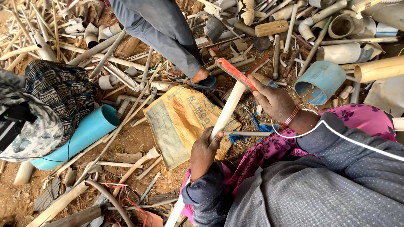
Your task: The person uses a hand saw to cut through a white PVC pipe while sitting on the ground amidst a pile of scrap material.
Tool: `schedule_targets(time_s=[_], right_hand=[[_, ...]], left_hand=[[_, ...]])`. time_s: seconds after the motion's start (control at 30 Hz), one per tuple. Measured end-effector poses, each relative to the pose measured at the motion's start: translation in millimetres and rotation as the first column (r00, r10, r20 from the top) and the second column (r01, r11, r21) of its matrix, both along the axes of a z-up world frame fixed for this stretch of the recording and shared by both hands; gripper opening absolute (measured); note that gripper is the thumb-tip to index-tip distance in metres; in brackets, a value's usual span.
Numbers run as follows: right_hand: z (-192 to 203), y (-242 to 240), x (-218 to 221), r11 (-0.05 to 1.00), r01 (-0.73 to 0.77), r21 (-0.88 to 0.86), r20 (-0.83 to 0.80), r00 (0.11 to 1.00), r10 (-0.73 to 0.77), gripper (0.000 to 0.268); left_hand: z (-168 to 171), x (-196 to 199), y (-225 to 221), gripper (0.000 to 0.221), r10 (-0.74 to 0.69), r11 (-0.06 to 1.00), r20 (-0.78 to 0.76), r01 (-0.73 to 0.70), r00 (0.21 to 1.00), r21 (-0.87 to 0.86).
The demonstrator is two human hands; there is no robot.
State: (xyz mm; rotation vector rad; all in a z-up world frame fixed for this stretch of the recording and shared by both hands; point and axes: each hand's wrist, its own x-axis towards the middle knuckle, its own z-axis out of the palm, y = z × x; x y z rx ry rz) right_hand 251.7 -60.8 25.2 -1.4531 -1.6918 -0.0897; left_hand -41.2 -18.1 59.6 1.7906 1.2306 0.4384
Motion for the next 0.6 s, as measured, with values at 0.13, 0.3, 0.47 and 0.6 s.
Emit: schedule_targets(time_s=[0.13, 0.3, 0.47, 0.6], right_hand=[[-12.3, 1.3, 2.8, 0.936, 0.179, -0.304, 0.135, 0.980, -0.144, 0.069], [-21.2, 1.1, -5.2, 0.972, 0.052, -0.230, 0.240, 0.971, 0.005, 0.072], [0.6, 10.7, 4.7, 0.997, 0.077, 0.029, 0.274, 0.958, -0.082, 0.080], [-12.4, 5.3, -11.4, 1.000, 0.000, -0.026, 0.361, 0.933, 0.009, 0.077]], left_hand=[[-3.7, 1.5, -3.3, 0.061, 0.008, 0.991, 0.005, -0.009, 1.000, 0.130], [-4.8, 2.3, -1.9, 0.061, 0.020, 0.990, -0.009, -0.019, 1.000, 0.139], [-4.1, -1.0, -3.5, 0.060, 0.011, 0.992, -0.017, -0.009, 1.000, 0.129], [-2.9, 0.8, -1.7, 0.060, 0.032, 0.991, 0.005, -0.033, 0.999, 0.132]])
